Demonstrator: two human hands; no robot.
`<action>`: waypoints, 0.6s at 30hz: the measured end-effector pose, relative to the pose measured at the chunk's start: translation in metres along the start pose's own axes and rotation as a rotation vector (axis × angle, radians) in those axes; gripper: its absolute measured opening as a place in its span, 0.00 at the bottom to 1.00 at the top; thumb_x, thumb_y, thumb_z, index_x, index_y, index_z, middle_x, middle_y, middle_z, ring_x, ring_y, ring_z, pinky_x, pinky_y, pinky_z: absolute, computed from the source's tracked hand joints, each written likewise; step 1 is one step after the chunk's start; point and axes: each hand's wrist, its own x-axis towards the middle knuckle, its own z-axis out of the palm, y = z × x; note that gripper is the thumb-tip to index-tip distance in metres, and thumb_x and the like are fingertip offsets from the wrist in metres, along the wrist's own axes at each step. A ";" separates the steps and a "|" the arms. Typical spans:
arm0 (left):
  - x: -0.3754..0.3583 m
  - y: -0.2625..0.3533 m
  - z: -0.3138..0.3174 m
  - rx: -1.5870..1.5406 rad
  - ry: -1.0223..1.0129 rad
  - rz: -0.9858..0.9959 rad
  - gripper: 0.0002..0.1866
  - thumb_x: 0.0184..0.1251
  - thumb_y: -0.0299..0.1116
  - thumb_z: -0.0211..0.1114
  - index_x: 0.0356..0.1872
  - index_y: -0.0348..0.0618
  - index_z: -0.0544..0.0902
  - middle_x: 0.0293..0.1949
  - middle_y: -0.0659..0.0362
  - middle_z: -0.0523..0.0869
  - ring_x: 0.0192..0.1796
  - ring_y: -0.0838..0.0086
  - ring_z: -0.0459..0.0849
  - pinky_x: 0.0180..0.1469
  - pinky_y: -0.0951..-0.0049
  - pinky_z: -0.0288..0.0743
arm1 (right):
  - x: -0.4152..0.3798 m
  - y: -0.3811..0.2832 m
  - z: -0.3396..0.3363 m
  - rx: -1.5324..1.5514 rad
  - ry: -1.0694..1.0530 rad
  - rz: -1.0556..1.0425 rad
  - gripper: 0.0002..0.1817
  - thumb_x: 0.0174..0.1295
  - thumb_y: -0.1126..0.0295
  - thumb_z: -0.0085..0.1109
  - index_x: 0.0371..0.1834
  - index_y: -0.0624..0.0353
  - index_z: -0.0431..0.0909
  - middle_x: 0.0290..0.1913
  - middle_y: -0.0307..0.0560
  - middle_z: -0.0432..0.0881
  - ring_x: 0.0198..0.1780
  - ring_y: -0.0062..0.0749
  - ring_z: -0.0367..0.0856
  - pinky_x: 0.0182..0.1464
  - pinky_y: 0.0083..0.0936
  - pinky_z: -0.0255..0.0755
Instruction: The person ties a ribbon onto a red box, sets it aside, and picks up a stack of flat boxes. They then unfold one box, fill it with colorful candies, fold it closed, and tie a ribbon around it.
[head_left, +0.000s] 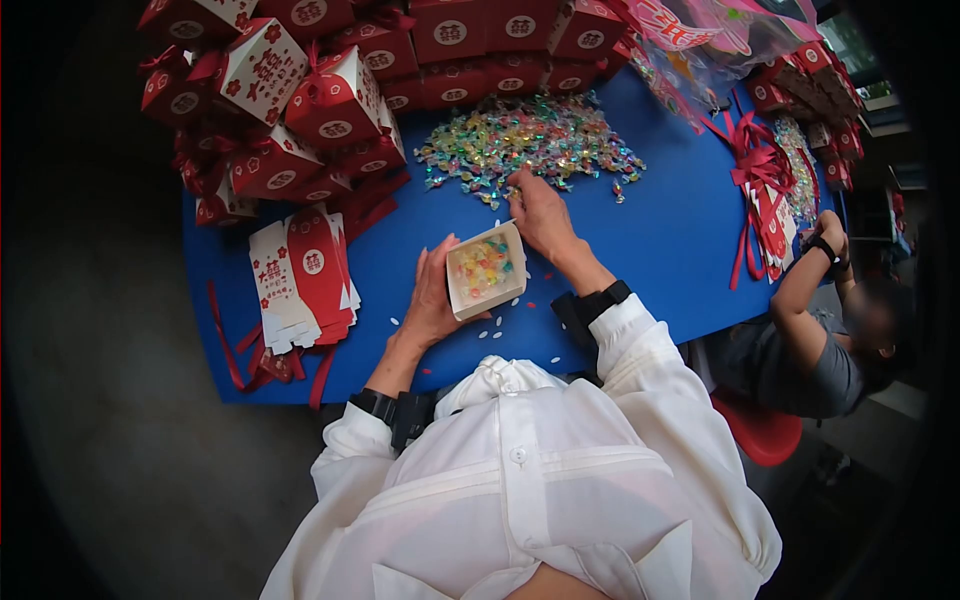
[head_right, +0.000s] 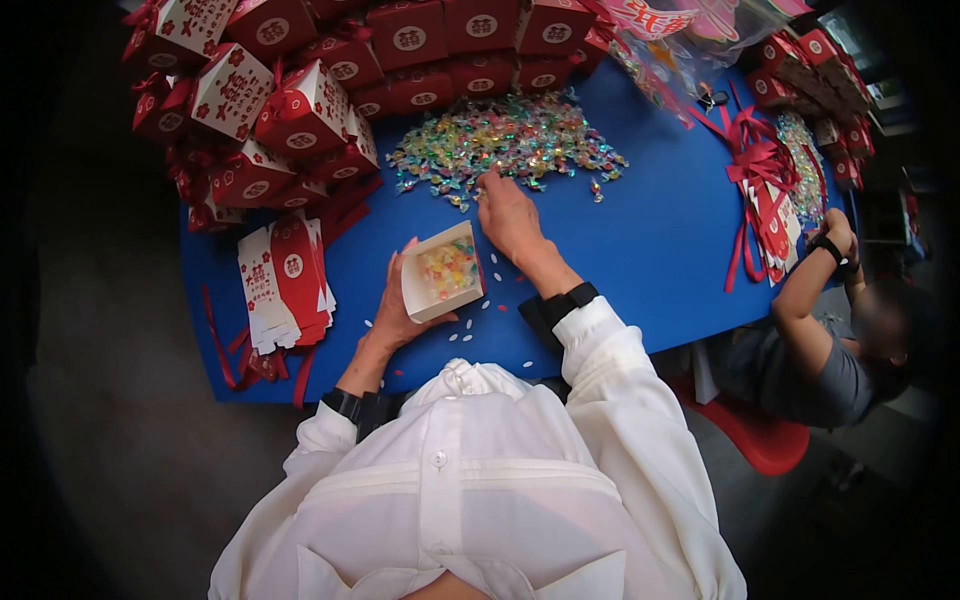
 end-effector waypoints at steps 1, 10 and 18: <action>0.000 0.000 0.000 -0.004 0.010 0.017 0.67 0.30 0.49 0.84 0.70 0.43 0.47 0.70 0.44 0.58 0.71 0.51 0.59 0.74 0.51 0.42 | -0.002 -0.004 -0.002 -0.092 -0.048 0.015 0.15 0.59 0.73 0.56 0.49 0.62 0.70 0.40 0.58 0.80 0.38 0.51 0.80 0.39 0.39 0.74; -0.001 0.000 0.001 -0.010 0.012 0.013 0.67 0.30 0.48 0.84 0.70 0.43 0.46 0.70 0.44 0.58 0.72 0.51 0.58 0.74 0.52 0.42 | -0.009 -0.008 -0.034 -0.029 -0.254 0.145 0.12 0.64 0.68 0.56 0.46 0.60 0.69 0.36 0.60 0.81 0.39 0.56 0.81 0.38 0.42 0.73; 0.003 0.003 -0.002 -0.090 0.015 0.000 0.64 0.29 0.45 0.85 0.69 0.42 0.51 0.66 0.48 0.63 0.68 0.52 0.63 0.71 0.54 0.54 | -0.016 -0.117 -0.099 0.234 -0.346 -0.244 0.11 0.59 0.71 0.59 0.43 0.59 0.71 0.36 0.53 0.80 0.37 0.49 0.81 0.36 0.37 0.74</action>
